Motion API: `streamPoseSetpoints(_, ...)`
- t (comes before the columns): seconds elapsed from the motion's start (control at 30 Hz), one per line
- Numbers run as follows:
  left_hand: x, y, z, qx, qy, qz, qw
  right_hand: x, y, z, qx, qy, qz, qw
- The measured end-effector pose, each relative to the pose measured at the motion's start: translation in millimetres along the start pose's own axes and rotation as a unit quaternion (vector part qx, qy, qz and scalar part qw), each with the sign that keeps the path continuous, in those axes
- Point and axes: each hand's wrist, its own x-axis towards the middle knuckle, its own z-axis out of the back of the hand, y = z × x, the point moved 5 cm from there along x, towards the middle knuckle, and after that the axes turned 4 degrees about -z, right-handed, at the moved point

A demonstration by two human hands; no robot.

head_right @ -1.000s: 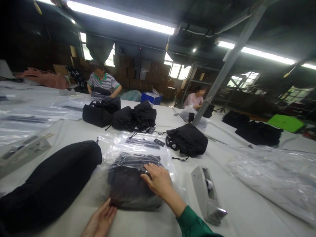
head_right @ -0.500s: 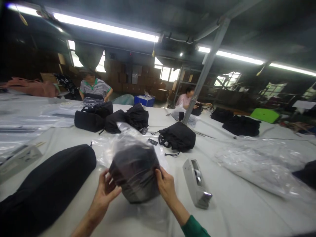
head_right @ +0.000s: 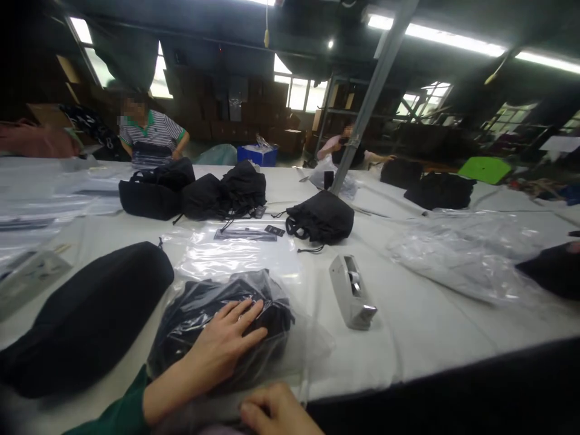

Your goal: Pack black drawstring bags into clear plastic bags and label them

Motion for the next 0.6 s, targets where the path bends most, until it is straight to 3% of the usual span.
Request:
streamPoseSetpoints(0.07,-0.7,-3.8,2.8,-0.039,0.01,0.014,0.999,-6.6,26.5,44.7,0.005,-0.058,0.022,0.998)
streamPoseSetpoints(0.13,-0.7,-15.0,11.7,-0.062,0.034,0.021,0.997,-3.2,47.3,88.3,-0.035,-0.165,0.086,0.982)
streamPoseSetpoints(0.23,-9.2,-25.7,36.8,-0.063,0.029,0.051,0.996,18.5,53.8,125.7,-0.16,-0.259,0.168,0.938)
streamPoseSetpoints(0.3,-23.7,-18.4,61.2,-0.044,-0.048,0.103,0.993,40.9,42.3,130.9,-0.216,-0.248,0.183,0.927)
streamPoseSetpoints(0.4,-57.6,11.0,89.3,-0.019,-0.158,0.189,0.969,69.9,17.0,122.9,-0.219,-0.197,0.158,0.942)
streamPoseSetpoints(0.5,-95.3,50.4,96.4,-0.057,-0.201,0.275,0.939,80.4,-1.0,106.6,-0.191,-0.16,0.123,0.961)
streamPoseSetpoints(0.6,-128.9,81.2,96.1,-0.093,-0.231,0.336,0.909,74.2,-9.0,92.1,-0.188,-0.167,0.113,0.961)
